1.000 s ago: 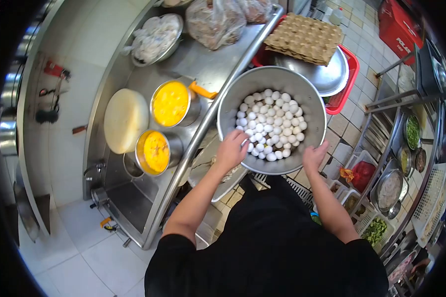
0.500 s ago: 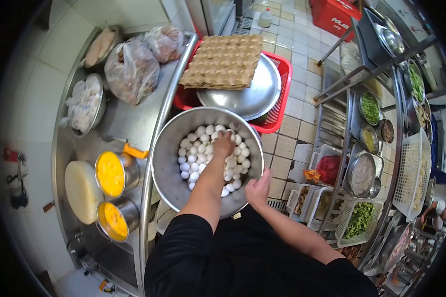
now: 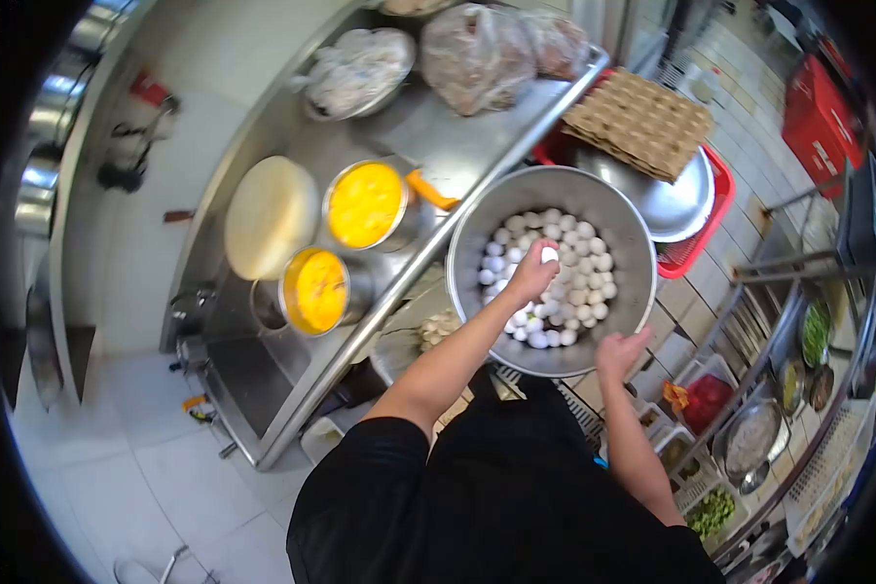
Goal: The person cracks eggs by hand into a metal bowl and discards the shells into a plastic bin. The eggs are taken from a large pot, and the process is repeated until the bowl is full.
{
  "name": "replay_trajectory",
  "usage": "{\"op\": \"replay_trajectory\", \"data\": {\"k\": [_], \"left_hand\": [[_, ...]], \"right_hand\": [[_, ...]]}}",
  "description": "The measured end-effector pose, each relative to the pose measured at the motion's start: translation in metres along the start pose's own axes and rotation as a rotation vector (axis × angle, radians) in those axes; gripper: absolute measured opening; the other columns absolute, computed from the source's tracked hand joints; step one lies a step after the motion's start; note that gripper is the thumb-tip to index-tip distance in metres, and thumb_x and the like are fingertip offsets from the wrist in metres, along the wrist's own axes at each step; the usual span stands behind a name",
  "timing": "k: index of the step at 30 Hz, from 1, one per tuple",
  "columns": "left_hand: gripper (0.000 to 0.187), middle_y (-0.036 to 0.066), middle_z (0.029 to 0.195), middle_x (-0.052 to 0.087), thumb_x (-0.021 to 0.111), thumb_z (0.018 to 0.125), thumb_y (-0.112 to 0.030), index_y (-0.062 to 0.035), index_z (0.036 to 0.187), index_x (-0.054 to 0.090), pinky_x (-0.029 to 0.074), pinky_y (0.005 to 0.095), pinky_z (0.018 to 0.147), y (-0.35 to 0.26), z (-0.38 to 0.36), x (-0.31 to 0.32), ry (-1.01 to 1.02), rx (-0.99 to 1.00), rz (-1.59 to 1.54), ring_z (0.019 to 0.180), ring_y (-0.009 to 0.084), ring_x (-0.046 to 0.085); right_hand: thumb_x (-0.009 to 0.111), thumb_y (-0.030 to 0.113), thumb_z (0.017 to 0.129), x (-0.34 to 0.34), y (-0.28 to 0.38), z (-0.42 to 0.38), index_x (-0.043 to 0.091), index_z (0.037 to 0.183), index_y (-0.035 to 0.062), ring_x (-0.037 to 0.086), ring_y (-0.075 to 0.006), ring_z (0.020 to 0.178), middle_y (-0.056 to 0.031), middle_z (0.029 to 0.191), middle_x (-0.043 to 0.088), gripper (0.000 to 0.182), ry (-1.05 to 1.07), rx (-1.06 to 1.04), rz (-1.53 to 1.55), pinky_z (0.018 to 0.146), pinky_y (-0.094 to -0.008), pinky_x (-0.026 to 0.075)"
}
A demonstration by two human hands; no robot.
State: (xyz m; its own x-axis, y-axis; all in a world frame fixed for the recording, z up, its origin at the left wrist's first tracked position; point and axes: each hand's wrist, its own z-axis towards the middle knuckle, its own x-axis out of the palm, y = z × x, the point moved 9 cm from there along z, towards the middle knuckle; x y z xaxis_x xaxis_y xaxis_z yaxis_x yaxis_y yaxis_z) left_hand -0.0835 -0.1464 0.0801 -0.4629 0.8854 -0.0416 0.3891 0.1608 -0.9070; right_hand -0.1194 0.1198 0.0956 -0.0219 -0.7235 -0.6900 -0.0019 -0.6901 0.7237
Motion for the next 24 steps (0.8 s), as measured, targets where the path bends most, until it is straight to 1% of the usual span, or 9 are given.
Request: {"op": "replay_trajectory", "data": {"k": [4, 5, 6, 7, 10, 14, 19, 22, 24], "left_hand": [[0.033, 0.0, 0.086, 0.048, 0.059, 0.086, -0.009, -0.0102, 0.116, 0.045, 0.043, 0.0221, 0.059, -0.075, -0.11, -0.115, -0.132, 0.488, 0.264, 0.069, 0.0069, 0.048], [0.031, 0.0, 0.089, 0.048, 0.06, 0.086, -0.009, -0.0092, 0.114, 0.047, 0.044, 0.0224, 0.061, -0.074, -0.135, -0.147, -0.151, 0.362, 0.344, 0.073, 0.0076, 0.049], [0.028, 0.001, 0.092, 0.049, 0.059, 0.086, -0.009, -0.0077, 0.112, 0.048, 0.044, 0.023, 0.063, -0.076, -0.16, -0.183, -0.258, 0.397, 0.363, 0.076, 0.0081, 0.049], [0.031, 0.009, 0.104, 0.052, 0.06, 0.082, -0.008, -0.0068, 0.112, 0.05, 0.048, 0.0284, 0.069, -0.067, -0.185, -0.224, -0.395, 0.34, 0.411, 0.093, 0.0167, 0.052], [0.022, 0.016, 0.106, 0.05, 0.057, 0.083, -0.007, -0.0072, 0.105, 0.054, 0.049, 0.0362, 0.065, -0.103, -0.27, -0.293, -0.749, 0.525, 0.908, 0.092, 0.0304, 0.055], [0.015, 0.019, 0.107, 0.048, 0.057, 0.086, -0.01, -0.0102, 0.1, 0.057, 0.048, 0.0449, 0.072, -0.066, -0.32, -0.335, -1.04, 0.358, 0.971, 0.085, 0.0396, 0.057], [0.013, 0.02, 0.106, 0.047, 0.056, 0.085, -0.008, -0.0061, 0.099, 0.055, 0.044, 0.0437, 0.082, -0.039, -0.323, -0.347, -1.045, 0.343, 0.856, 0.097, 0.0373, 0.052], [0.012, 0.019, 0.104, 0.047, 0.056, 0.086, -0.009, -0.0056, 0.098, 0.055, 0.044, 0.0439, 0.08, -0.074, -0.332, -0.346, -1.121, 0.614, 0.796, 0.095, 0.037, 0.052], [0.012, 0.019, 0.103, 0.046, 0.055, 0.086, -0.009, -0.0056, 0.098, 0.056, 0.044, 0.0438, 0.08, -0.055, -0.324, -0.349, -1.113, 0.495, 0.836, 0.094, 0.0373, 0.053]], "right_hand": [[0.045, 0.001, 0.072, -0.003, 0.006, 0.008, 0.034, 0.124, -0.0112, 0.04, -0.0449, 0.116, -0.0321, 0.12, 0.042, 0.055, 0.033, 0.041, 0.06, 0.102, -0.0459, 0.031], [0.045, 0.001, 0.072, -0.003, 0.01, 0.008, 0.034, 0.124, -0.0112, 0.04, -0.0449, 0.116, -0.0321, 0.12, 0.042, 0.055, 0.048, 0.034, 0.073, 0.102, -0.0459, 0.031], [0.046, 0.002, 0.072, -0.007, 0.014, 0.009, 0.035, 0.123, -0.0112, 0.042, -0.0441, 0.115, -0.0313, 0.119, 0.043, 0.053, 0.016, 0.014, 0.028, 0.101, -0.0455, 0.032], [0.046, 0.003, 0.072, -0.01, 0.016, 0.01, 0.036, 0.122, -0.0112, 0.043, -0.0433, 0.115, -0.0306, 0.118, 0.044, 0.052, -0.018, -0.006, -0.018, 0.1, -0.0451, 0.033], [0.047, 0.006, 0.073, -0.006, 0.006, 0.014, 0.037, 0.121, -0.012, 0.044, -0.043, 0.114, -0.0304, 0.119, 0.045, 0.053, -0.012, 0.056, 0.016, 0.099, -0.0445, 0.034], [0.048, 0.008, 0.072, -0.01, 0.012, 0.016, 0.037, 0.122, -0.0126, 0.044, -0.0438, 0.113, -0.0314, 0.12, 0.045, 0.055, -0.032, 0.038, 0.018, 0.1, -0.044, 0.033], [0.049, 0.01, 0.071, -0.012, 0.015, 0.023, 0.038, 0.122, -0.0124, 0.044, -0.0437, 0.113, -0.0316, 0.118, 0.047, 0.057, -0.063, 0.0, -0.065, 0.1, -0.044, 0.033], [0.051, 0.011, 0.07, -0.01, 0.013, 0.021, 0.04, 0.121, -0.0118, 0.044, -0.0436, 0.112, -0.0313, 0.117, 0.048, 0.056, -0.047, 0.011, -0.046, 0.099, -0.0442, 0.033], [0.051, 0.011, 0.07, -0.011, 0.013, 0.022, 0.04, 0.12, -0.0115, 0.044, -0.0436, 0.112, -0.0311, 0.117, 0.048, 0.056, -0.063, 0.012, -0.055, 0.099, -0.0444, 0.034]]}}
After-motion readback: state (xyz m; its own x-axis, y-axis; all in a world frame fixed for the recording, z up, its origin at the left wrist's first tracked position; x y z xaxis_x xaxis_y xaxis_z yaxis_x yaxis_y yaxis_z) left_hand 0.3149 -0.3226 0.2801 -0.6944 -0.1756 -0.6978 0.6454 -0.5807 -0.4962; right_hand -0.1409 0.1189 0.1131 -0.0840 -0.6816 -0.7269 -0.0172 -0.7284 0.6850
